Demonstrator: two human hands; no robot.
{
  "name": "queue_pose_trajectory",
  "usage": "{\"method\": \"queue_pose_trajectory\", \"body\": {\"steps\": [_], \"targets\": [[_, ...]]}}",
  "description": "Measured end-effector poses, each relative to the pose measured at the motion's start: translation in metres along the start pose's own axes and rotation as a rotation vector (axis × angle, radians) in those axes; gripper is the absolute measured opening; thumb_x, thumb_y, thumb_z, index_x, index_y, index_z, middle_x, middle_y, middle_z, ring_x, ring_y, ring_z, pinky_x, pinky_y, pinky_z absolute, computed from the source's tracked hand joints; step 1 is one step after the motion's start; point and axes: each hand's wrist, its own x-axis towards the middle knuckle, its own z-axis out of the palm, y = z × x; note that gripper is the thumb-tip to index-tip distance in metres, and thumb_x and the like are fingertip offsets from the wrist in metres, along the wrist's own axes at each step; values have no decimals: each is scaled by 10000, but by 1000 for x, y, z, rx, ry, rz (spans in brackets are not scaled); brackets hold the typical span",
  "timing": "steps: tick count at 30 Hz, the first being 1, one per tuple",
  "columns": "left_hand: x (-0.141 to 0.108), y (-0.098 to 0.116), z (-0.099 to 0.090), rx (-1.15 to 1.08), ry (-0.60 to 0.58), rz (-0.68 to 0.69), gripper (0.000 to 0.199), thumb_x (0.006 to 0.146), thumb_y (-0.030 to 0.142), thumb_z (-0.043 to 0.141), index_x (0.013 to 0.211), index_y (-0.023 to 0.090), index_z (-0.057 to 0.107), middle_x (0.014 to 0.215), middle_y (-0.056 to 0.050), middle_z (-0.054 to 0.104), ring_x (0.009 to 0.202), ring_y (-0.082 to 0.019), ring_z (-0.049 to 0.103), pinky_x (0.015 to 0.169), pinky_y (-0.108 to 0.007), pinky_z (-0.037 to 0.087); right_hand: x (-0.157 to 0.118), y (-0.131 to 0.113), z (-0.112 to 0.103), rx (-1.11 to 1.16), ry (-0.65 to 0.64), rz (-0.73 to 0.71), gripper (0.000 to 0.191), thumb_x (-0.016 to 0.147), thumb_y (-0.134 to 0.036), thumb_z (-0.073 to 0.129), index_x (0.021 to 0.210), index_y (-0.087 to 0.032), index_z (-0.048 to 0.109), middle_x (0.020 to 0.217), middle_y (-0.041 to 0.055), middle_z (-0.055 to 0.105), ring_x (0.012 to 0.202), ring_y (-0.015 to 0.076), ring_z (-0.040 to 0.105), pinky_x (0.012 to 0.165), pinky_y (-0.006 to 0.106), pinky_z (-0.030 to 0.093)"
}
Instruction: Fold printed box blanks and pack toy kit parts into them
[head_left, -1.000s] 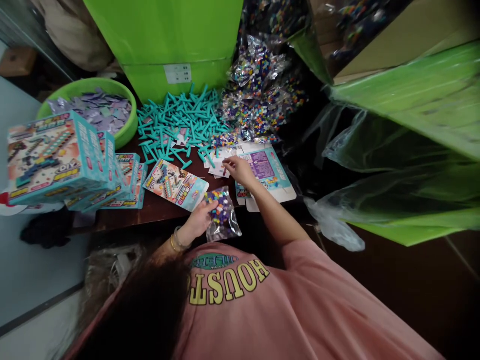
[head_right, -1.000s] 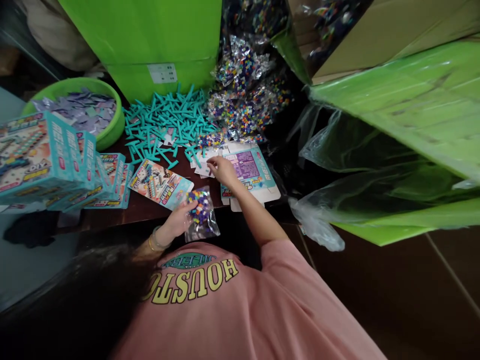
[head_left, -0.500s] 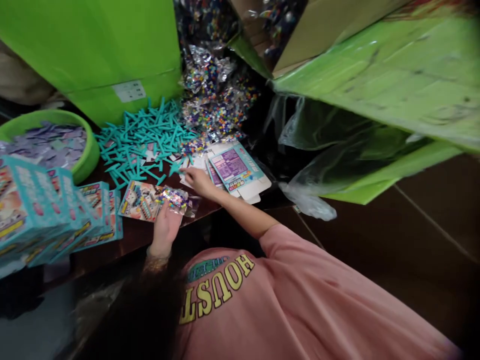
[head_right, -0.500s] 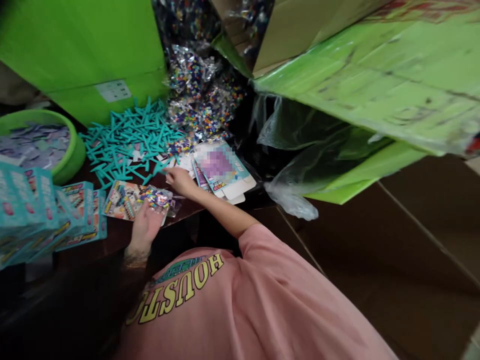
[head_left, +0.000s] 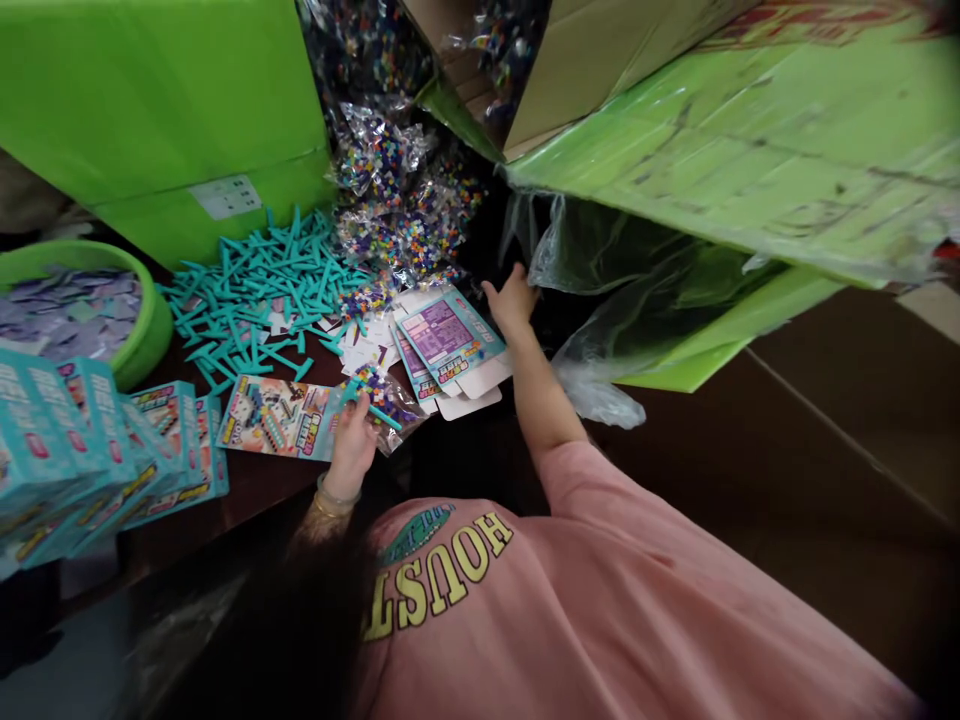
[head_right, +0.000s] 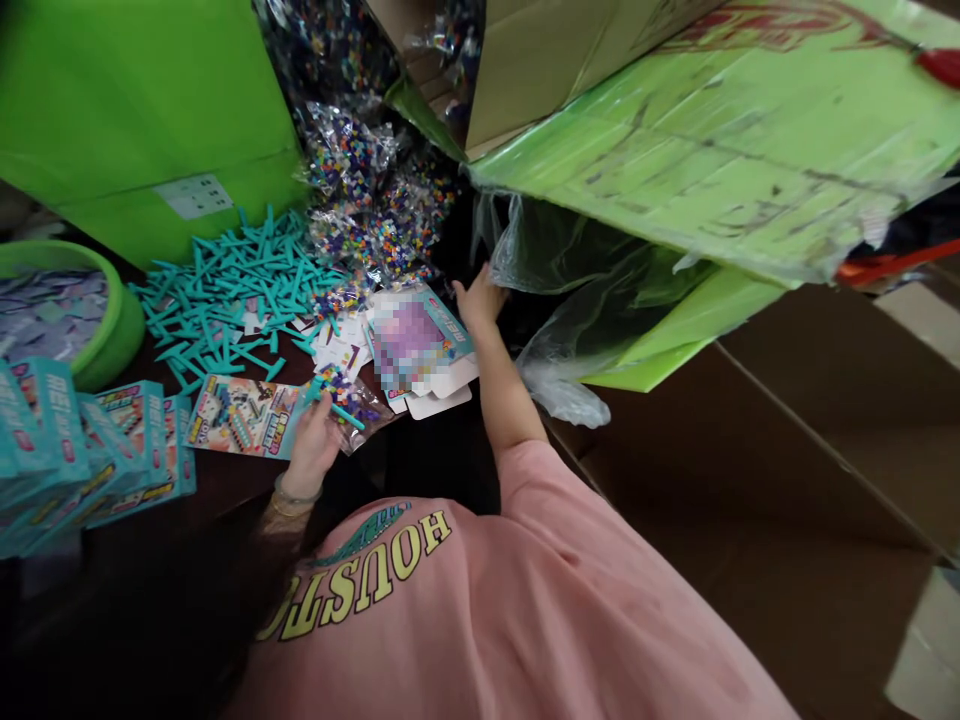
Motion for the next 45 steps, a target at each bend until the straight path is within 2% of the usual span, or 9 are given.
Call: {"method": "queue_pose_trajectory", "body": {"steps": [3,7,12,15,23,28,33,37,45], "targets": [[-3,-1,0,-14,25,-12,340,809,389,888,1022,185,719,1019,-49,800,878,-173,760,803,-294,620,27,16,-13,35,148,56,244,901,-209,648,1125,-111,652,1143,180,690,1143,305,615,1081,509,435],[-1,-3,-1,-56,89,21,231,877,332,819,995,166,711,1028,-73,794,952,-194,757,882,-337,607,-33,-3,4,446,180,-152,177,957,-312,552,1071,-186,602,1057,95,668,988,202,605,971,385,500],[-1,-3,1,-106,80,136,330,928,490,738,1026,177,704,1062,-86,779,1043,-227,735,993,-407,564,-170,-37,66,680,-474,-253,296,885,-496,675,993,-224,637,866,10,682,761,166,629,744,303,534],[-8,-2,4,-133,48,226,429,935,587,690,1106,193,697,1255,-108,740,1211,-252,681,1083,-424,520,-206,-44,87,713,-610,-165,322,847,-514,710,951,-217,640,839,12,682,733,177,620,721,316,520],[-15,-1,-3,-34,111,337,432,753,415,900,1017,195,638,1179,-58,743,1135,-218,686,1069,-383,517,-202,-60,76,557,-552,-331,556,768,-504,806,1239,-251,652,1390,127,610,1337,327,537,1124,489,463],[-18,-1,-4,345,133,463,369,859,478,805,1036,184,669,1055,-77,749,1007,-235,708,994,-393,547,-216,-63,81,983,-970,125,584,748,-573,777,1228,-296,593,1147,27,696,918,207,678,766,336,597],[-35,16,-33,1123,-118,667,623,780,403,884,1325,191,668,1441,-189,630,1405,-403,540,1230,-577,353,-190,-39,64,1046,-804,219,540,674,-462,861,1132,-314,615,1082,-10,700,832,169,662,707,293,568],[-50,26,-75,1539,-26,758,726,794,135,792,1486,219,591,1671,-179,407,1590,-441,278,1290,-686,59,-166,-12,40,993,-750,185,519,669,-408,871,1123,-314,638,1032,-12,706,805,167,653,698,299,547],[-54,94,-61,961,98,926,280,924,324,729,1187,261,802,1256,-97,754,1257,-322,632,1222,-515,367,-197,-43,65,1081,-1129,170,593,609,-392,935,1124,-319,651,1065,-7,709,811,177,677,651,304,581]]}}
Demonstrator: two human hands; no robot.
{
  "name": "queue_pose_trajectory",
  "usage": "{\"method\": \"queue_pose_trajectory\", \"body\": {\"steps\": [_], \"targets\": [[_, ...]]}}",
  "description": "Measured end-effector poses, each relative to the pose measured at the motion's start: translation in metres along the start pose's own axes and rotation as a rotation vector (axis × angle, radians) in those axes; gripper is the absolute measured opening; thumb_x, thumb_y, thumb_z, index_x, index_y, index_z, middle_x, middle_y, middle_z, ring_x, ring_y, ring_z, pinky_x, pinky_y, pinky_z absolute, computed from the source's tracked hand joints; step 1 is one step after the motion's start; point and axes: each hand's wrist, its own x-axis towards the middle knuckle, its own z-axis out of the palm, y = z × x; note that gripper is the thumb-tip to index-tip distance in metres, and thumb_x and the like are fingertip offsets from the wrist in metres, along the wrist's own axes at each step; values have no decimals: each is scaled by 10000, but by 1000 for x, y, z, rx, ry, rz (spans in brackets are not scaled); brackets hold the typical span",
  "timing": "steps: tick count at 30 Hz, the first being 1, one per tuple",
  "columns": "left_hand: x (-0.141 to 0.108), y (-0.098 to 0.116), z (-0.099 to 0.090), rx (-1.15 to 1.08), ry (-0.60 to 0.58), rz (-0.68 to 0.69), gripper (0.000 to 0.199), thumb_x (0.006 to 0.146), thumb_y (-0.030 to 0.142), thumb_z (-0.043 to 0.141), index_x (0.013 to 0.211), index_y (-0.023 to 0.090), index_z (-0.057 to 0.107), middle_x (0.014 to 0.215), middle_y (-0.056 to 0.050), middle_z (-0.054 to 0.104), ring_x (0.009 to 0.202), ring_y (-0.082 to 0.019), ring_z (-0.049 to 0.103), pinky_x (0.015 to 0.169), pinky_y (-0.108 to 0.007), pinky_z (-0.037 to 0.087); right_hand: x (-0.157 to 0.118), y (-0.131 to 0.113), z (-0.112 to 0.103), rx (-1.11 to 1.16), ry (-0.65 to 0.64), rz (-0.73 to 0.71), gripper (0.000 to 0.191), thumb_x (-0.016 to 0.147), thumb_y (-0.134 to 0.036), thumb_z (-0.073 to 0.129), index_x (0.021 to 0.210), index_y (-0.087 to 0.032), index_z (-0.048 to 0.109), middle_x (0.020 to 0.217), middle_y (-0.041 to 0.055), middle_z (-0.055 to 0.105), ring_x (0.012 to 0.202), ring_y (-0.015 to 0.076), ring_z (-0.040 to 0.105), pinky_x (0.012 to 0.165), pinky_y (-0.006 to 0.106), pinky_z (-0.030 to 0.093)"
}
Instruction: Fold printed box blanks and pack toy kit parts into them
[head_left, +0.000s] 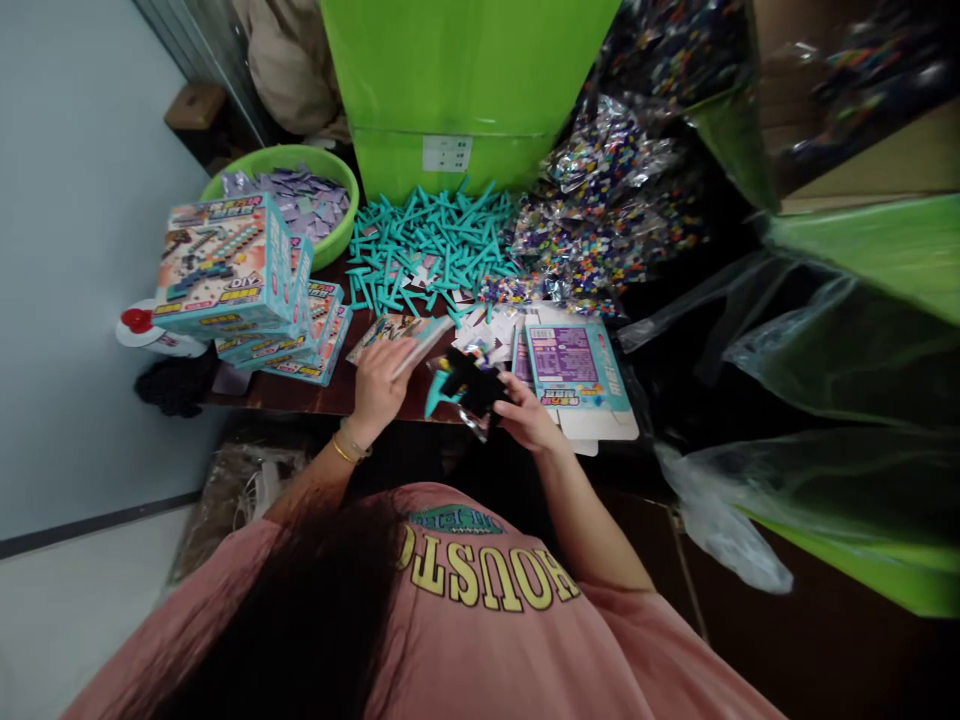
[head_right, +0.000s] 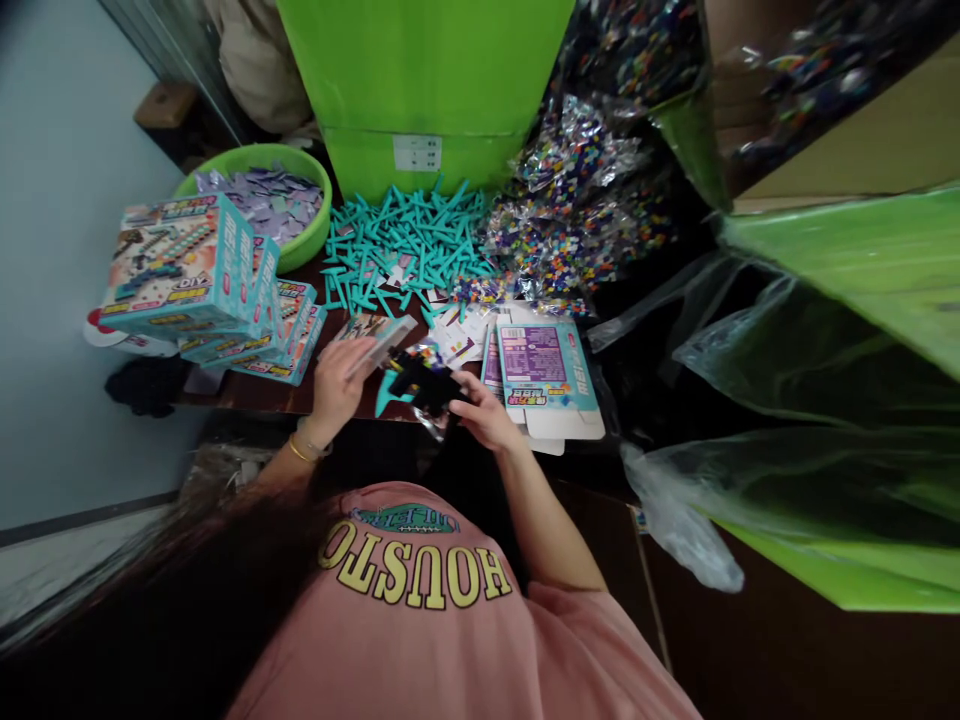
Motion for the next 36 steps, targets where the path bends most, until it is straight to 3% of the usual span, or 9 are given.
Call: {"method": "queue_pose_trajectory", "body": {"steps": [3,6,9,13,17,24,29,32,36], "targets": [[23,15,-6,-170,150,-67,314,934,475,724,1089,221,823,1139,-103,767,1158,-296,662,1155,-435,444,33,12,27,88,-42,-18,633,595,-388,927,1163,-310,659,1087,-20,719,764,138,666,627,272,583],[26,14,-2,-227,176,-99,405,923,567,708,1113,226,817,1183,-102,756,1205,-302,643,1179,-430,421,50,10,31,87,-27,-12,635,636,-363,895,1227,-299,673,1090,-11,745,710,125,666,587,267,587],[12,0,14,-139,117,-56,442,939,586,672,1187,242,799,1279,-109,731,1274,-315,608,1238,-475,349,49,-4,15,36,-3,50,663,665,-273,882,1294,-267,673,1038,6,773,686,145,707,555,272,603],[-17,-22,44,14,-65,6,440,945,569,659,1228,258,788,1323,-134,712,1330,-343,580,1252,-517,296,43,-28,-7,-72,63,157,605,696,-146,834,1277,-196,675,967,35,794,627,172,744,478,262,598],[-36,-32,59,42,-160,13,474,936,600,647,1222,252,792,1324,-163,711,1346,-379,567,1233,-562,286,41,-49,-8,-131,28,190,476,764,-134,789,1228,-139,683,798,51,780,566,166,729,468,241,601],[-19,-14,45,-97,-29,20,476,924,601,676,1247,268,782,1316,-122,714,1313,-333,588,1244,-511,320,32,-70,32,-179,-54,54,383,816,-209,771,1195,-185,719,865,46,794,634,171,721,607,297,653],[-1,-7,37,-144,117,10,444,974,580,619,1219,252,789,1258,-122,727,1254,-306,619,1232,-489,351,36,-73,56,-281,-173,100,449,771,-154,669,1218,-159,705,626,-24,710,550,164,671,536,258,589],[-1,-6,35,-148,108,22,444,978,577,615,1224,250,787,1277,-114,723,1274,-298,608,1244,-480,344,37,-79,54,-321,-295,150,396,745,-170,686,1138,-151,726,599,-26,688,501,156,640,468,239,545],[-12,-6,39,-179,0,4,436,947,595,655,1179,260,808,1232,-110,742,1243,-306,627,1240,-500,356,53,-82,45,-317,-213,142,294,786,-241,709,1068,-162,736,683,-1,712,544,149,644,502,250,556]]}}
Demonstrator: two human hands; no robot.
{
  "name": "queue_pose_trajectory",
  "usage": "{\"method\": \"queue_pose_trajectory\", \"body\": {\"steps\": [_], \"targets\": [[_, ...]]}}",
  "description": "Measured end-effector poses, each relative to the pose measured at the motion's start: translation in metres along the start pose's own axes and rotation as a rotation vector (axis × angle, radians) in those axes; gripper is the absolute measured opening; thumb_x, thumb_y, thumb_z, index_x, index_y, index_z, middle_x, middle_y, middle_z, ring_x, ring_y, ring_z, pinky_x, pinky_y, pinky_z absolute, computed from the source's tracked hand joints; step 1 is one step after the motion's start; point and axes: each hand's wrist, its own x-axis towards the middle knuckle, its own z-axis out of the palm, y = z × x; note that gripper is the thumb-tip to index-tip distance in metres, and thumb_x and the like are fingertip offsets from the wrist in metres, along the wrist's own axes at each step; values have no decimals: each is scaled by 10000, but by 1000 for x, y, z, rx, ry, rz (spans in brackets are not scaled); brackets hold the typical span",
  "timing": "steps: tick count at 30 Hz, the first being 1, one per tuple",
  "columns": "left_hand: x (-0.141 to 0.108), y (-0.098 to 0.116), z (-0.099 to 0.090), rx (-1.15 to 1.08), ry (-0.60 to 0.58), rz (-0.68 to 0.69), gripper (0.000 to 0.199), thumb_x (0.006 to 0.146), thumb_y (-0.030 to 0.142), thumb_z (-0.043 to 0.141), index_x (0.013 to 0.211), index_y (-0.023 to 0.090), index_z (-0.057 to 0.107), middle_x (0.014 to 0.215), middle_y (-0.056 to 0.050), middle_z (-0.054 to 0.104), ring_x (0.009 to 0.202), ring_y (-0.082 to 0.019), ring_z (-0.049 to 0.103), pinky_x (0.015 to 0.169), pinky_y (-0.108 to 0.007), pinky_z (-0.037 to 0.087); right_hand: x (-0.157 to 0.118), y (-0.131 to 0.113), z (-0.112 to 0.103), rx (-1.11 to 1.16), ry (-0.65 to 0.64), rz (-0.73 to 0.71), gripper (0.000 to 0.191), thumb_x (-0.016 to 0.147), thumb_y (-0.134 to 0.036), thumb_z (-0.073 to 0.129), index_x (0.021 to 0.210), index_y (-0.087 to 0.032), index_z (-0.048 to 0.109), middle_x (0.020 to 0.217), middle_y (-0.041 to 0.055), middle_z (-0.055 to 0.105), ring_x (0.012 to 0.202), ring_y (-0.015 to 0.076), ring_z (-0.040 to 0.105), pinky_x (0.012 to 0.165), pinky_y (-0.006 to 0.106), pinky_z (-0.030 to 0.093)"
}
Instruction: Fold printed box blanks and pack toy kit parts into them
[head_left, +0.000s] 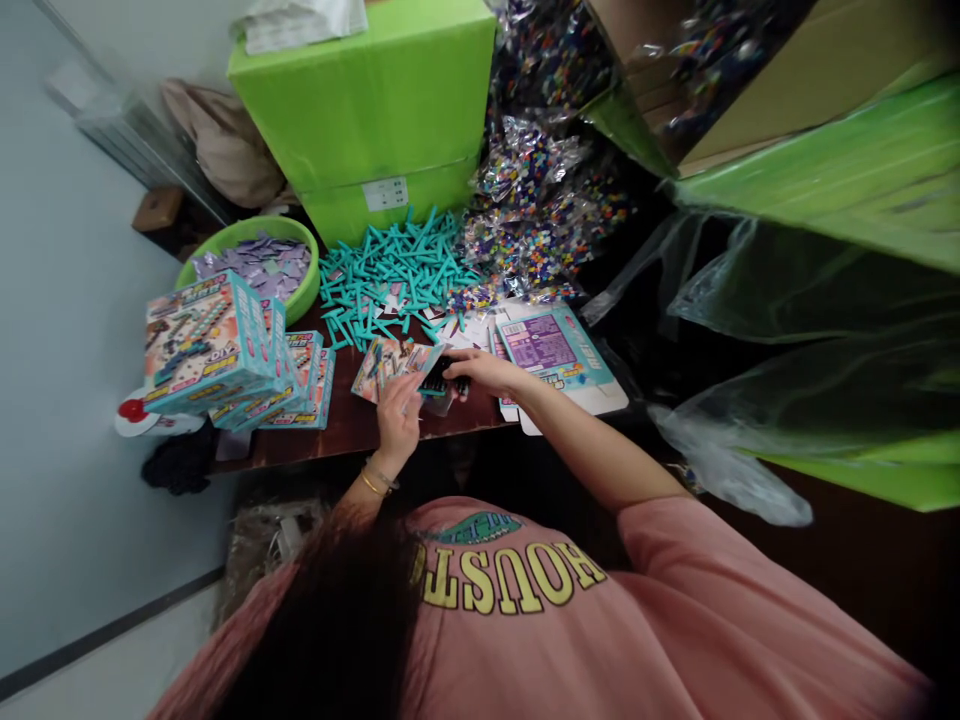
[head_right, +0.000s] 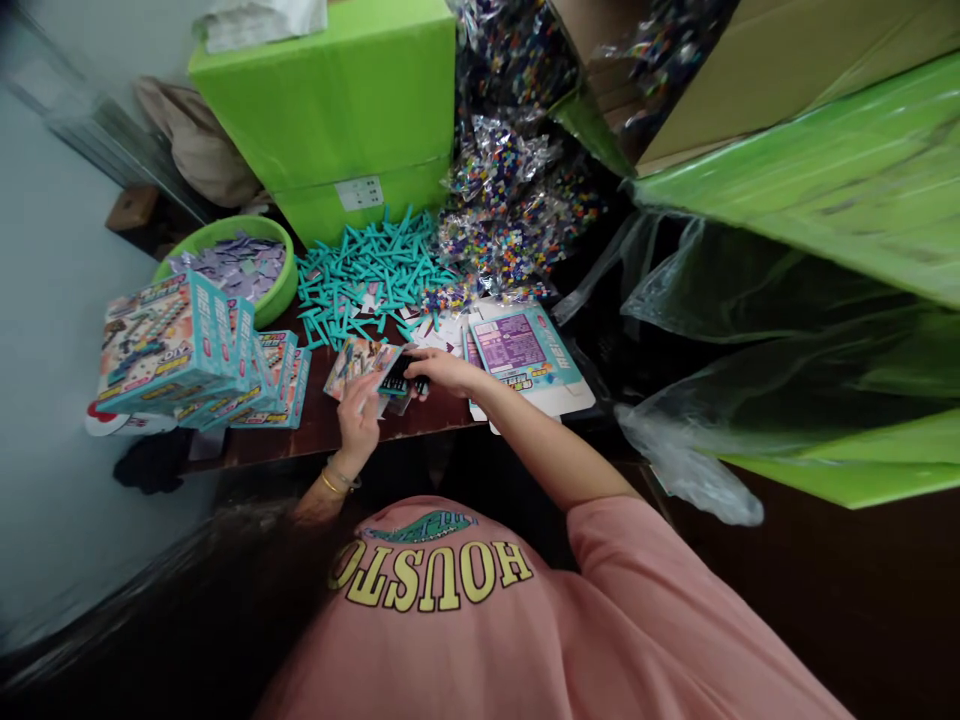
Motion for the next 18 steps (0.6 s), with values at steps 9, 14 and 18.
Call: {"method": "queue_pose_trajectory", "body": {"steps": [9,14,18], "targets": [[25,48,-19,-6,147,-33,449,998,583,583,1065,199,807,1090,-99,764,1064,-273,687,1038,-390,505,-17,1,22,-701,389,-754,260,1007,-421,600,1183,-300,747,1469,71,629,1444,299,512,1237,569,359],[48,68,-39,-15,130,-9,433,955,584,652,917,177,795,907,-56,752,881,-215,687,839,-309,526,-21,-3,29,-749,590,-890,298,994,-461,619,1195,-271,732,1541,91,551,1495,314,440,1258,558,315],[51,47,-36,-134,123,-41,548,910,691,640,930,164,789,917,-75,752,826,-218,695,765,-311,534,-1,15,25,-394,492,-751,520,947,-667,596,1199,-222,688,1211,80,712,1201,282,632,1074,437,504]]}}
